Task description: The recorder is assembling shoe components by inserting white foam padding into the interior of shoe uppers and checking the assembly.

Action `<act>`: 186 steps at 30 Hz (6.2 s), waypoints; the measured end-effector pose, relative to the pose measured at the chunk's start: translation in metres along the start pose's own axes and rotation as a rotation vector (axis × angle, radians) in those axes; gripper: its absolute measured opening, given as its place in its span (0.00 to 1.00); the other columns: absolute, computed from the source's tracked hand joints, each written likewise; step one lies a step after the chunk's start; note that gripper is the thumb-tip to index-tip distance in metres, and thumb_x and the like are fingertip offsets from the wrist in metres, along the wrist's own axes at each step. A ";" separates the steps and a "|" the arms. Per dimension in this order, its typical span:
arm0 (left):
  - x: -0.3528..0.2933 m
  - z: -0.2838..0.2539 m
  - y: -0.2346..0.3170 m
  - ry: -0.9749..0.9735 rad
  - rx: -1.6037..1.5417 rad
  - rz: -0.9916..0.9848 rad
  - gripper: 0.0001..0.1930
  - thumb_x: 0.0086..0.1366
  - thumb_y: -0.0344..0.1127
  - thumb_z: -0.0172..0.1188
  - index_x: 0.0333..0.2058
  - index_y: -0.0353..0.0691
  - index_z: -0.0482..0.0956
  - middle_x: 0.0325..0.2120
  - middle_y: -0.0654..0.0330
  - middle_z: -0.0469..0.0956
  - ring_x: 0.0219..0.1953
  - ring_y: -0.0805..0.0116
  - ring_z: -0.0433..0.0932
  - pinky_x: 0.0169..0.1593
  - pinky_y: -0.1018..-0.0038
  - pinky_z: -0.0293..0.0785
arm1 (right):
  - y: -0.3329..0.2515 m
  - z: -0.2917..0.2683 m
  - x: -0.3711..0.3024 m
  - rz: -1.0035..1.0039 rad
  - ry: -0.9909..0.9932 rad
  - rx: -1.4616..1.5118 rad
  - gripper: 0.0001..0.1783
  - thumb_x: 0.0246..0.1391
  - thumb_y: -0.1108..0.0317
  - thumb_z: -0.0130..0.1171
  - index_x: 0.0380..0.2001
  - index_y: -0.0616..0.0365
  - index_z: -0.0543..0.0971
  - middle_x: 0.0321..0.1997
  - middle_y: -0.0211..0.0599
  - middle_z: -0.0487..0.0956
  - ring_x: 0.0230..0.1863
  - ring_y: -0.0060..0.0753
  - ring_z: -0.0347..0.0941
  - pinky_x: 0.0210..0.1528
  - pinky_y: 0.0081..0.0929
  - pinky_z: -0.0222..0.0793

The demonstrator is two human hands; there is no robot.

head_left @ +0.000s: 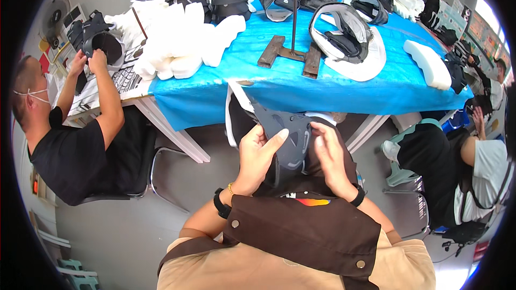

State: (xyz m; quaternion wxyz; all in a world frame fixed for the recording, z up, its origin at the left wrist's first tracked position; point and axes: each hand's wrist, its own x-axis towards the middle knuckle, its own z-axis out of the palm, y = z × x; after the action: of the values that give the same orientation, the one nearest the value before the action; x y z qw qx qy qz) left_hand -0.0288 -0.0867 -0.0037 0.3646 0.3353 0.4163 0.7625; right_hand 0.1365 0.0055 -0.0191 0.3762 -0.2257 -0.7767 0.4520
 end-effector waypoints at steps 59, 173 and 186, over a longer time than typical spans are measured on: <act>0.060 -0.068 -0.061 -0.604 0.952 0.296 0.11 0.64 0.37 0.61 0.33 0.36 0.73 0.26 0.50 0.73 0.33 0.48 0.74 0.41 0.60 0.69 | 0.074 -0.033 0.012 0.686 -0.281 0.560 0.32 0.54 0.61 0.48 0.59 0.69 0.70 0.53 0.51 0.79 0.50 0.45 0.80 0.49 0.33 0.77; 0.022 -0.071 -0.080 -0.627 1.010 0.002 0.18 0.47 0.34 0.68 0.39 0.37 0.84 0.32 0.50 0.83 0.38 0.47 0.82 0.44 0.57 0.76 | 0.025 -0.032 0.027 0.481 -0.546 -0.403 0.17 0.41 0.66 0.55 0.26 0.74 0.78 0.21 0.60 0.75 0.24 0.48 0.75 0.29 0.37 0.65; -0.011 -0.058 -0.053 -0.650 1.068 0.132 0.15 0.56 0.37 0.69 0.34 0.31 0.77 0.37 0.48 0.77 0.45 0.45 0.77 0.49 0.55 0.71 | 0.025 -0.027 0.023 0.269 -0.375 -0.272 0.26 0.40 0.69 0.51 0.44 0.66 0.82 0.23 0.55 0.78 0.27 0.45 0.77 0.34 0.32 0.71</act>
State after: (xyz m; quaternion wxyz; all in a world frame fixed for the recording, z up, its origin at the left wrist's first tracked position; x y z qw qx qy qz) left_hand -0.0560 -0.0976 -0.0776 0.2070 0.7109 0.5860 0.3293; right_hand 0.1441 0.0480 -0.0240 0.1283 -0.2877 -0.8495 0.4233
